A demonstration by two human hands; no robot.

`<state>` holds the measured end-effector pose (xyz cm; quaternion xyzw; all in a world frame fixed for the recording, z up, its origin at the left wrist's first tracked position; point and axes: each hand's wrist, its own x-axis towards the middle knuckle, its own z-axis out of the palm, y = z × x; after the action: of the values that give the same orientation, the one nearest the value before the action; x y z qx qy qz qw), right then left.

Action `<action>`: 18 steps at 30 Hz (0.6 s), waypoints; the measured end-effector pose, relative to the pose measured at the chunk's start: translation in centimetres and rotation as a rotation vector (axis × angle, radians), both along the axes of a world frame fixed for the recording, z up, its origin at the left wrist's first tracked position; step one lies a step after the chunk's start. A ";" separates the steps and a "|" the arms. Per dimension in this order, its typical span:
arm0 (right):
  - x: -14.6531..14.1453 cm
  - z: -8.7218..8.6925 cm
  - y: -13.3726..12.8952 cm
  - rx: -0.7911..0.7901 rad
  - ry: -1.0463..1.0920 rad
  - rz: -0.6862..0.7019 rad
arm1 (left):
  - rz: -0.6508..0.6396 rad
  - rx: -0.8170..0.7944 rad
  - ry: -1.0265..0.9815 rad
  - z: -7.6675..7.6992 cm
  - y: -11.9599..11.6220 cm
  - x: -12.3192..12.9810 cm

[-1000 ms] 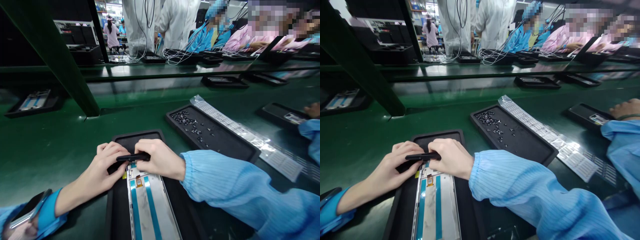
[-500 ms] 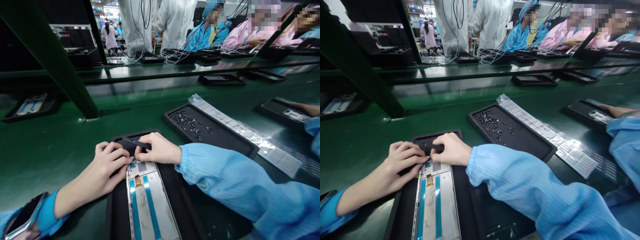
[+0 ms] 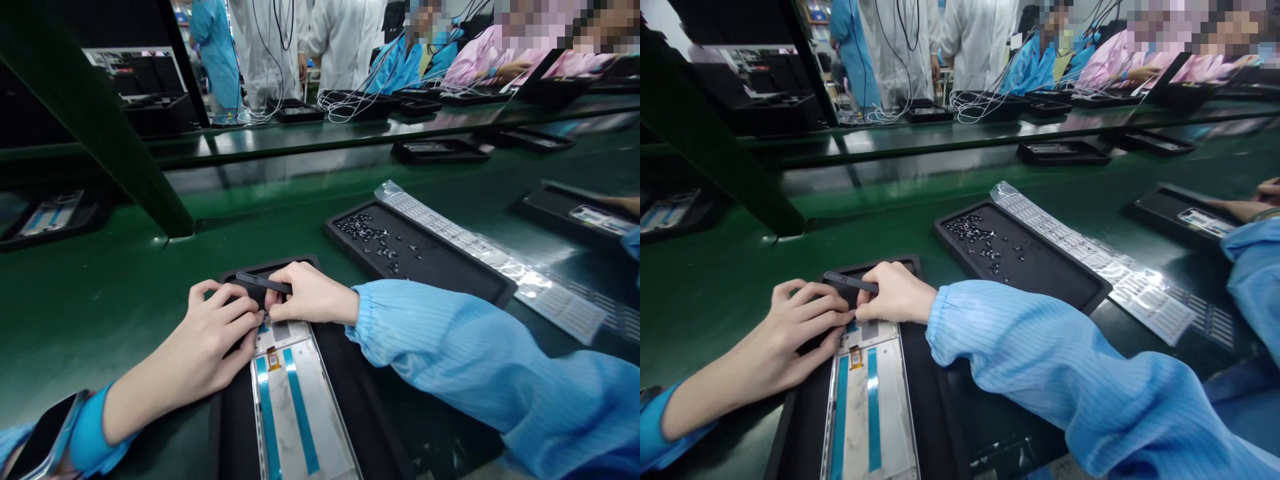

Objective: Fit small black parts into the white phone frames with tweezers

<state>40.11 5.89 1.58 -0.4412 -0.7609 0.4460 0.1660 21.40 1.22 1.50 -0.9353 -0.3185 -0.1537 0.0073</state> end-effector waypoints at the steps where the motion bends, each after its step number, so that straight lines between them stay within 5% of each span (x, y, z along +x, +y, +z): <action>1: 0.0 0.0 0.0 0.000 0.000 0.003 | -0.002 0.015 0.010 0.1 0.0 0.1; 5: 0.1 -0.5 0.0 0.022 0.090 -0.013 | -0.014 0.047 0.012 0.1 0.0 0.1; 12: 0.5 -1.4 -1.1 0.058 0.445 -0.366 | -0.038 -0.044 -0.201 -1.0 0.5 -0.4; 18: 0.6 -1.4 -1.6 0.194 0.495 -0.162 | 0.011 -0.065 -0.254 -1.1 0.3 -0.2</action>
<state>40.68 4.32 0.21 -0.3605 -0.6986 0.4503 0.4234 21.24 1.55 0.40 -0.9064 -0.3266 -0.2605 -0.0624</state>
